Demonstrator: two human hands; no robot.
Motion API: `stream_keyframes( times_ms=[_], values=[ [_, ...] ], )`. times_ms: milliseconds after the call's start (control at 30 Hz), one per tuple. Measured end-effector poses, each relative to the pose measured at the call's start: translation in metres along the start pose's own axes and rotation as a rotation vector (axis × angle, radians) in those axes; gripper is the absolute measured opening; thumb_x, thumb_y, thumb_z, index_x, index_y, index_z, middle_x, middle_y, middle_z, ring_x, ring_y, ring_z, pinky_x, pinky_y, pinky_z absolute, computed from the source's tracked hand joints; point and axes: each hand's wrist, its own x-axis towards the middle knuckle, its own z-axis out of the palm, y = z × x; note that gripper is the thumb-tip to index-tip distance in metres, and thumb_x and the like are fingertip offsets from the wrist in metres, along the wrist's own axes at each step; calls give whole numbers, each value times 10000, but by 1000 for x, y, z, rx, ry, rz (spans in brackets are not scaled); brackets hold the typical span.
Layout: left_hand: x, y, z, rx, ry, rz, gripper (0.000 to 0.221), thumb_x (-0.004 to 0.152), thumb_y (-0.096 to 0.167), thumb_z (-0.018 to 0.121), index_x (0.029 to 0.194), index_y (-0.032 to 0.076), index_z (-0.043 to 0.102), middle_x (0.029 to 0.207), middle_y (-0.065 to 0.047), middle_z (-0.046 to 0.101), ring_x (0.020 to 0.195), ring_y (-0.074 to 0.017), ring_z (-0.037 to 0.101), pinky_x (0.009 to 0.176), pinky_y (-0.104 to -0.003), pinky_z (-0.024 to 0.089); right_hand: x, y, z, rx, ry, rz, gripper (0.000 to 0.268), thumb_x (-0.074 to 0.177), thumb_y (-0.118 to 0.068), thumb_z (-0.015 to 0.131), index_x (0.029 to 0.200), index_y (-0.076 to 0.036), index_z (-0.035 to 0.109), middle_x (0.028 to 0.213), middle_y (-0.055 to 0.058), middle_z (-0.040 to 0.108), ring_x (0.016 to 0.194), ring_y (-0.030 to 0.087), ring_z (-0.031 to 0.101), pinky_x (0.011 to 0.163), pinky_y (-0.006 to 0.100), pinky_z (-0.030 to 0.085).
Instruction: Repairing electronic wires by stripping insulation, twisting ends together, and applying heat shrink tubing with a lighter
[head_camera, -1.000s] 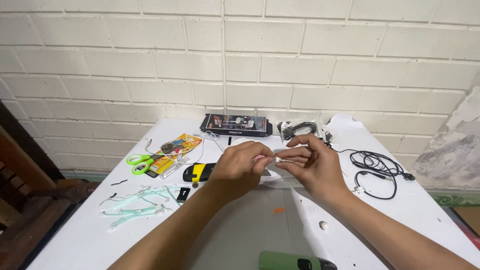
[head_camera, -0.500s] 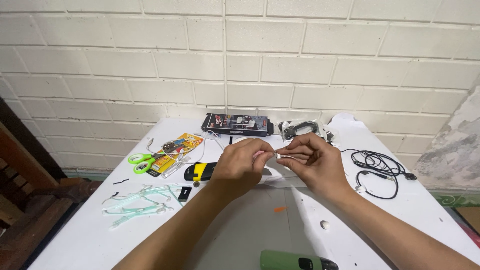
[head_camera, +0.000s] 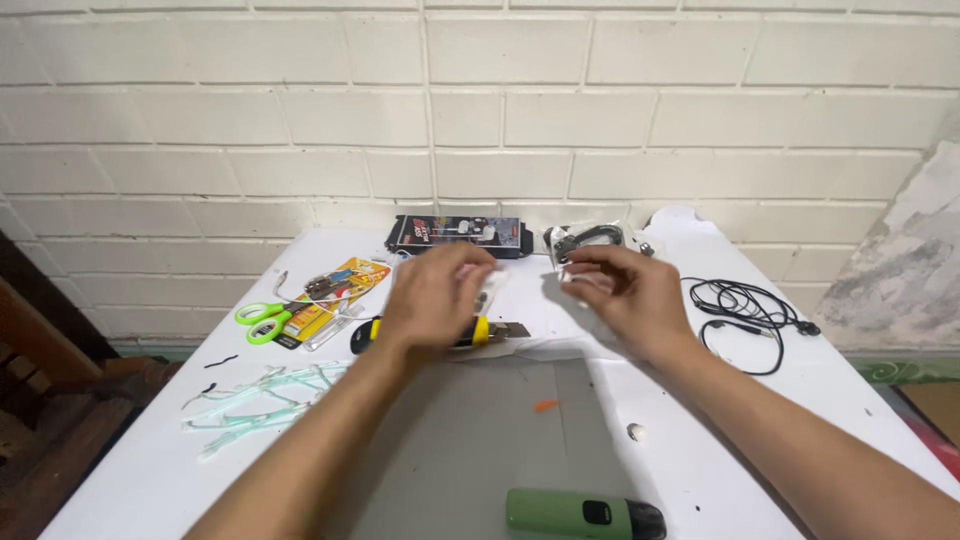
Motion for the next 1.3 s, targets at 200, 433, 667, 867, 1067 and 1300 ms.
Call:
stream_keyframes(
  times_ms=[200,433,667,867,1067,1300],
  values=[
    [4,-54,-18,172,160,-139,108,970,139,669,1043,161,745,857,-87,732,871,-326,736,786,-432,588,13,49,-21,-287,-1,-67,246,782,19,829,997,-101,823,948,120,794,899,282,764,804,327,620],
    [5,-86,-23,256,223,-100,104,975,68,684,1068,75,731,822,-154,693,839,-373,717,755,-457,568,17,53,-14,-280,-148,-25,213,841,3,776,1032,-84,814,944,165,793,913,329,767,799,384,630],
    [8,-94,-20,257,136,-65,146,964,19,677,1076,76,751,795,-121,667,789,-315,709,735,-399,567,17,49,-9,-288,-225,-108,158,861,-3,763,1007,-50,803,917,189,787,881,360,767,774,410,627],
    [8,-95,-18,258,138,-11,130,959,50,708,1070,105,747,775,-84,659,758,-268,706,715,-363,576,15,53,-8,-327,-235,-179,154,850,-29,785,991,-89,807,895,157,790,878,342,765,773,405,618],
    [5,-73,-18,172,106,-18,139,945,60,722,1072,114,735,809,-128,708,770,-326,722,707,-418,582,14,43,-9,-328,-251,-180,177,833,-4,789,995,-73,804,870,166,789,862,335,771,791,390,613],
    [6,-24,2,-10,-57,89,205,951,139,636,1138,161,717,946,-148,759,901,-384,730,804,-507,586,13,39,0,-249,-198,-152,193,820,-10,789,1001,-79,797,864,156,796,880,320,777,781,407,615]
  ],
)
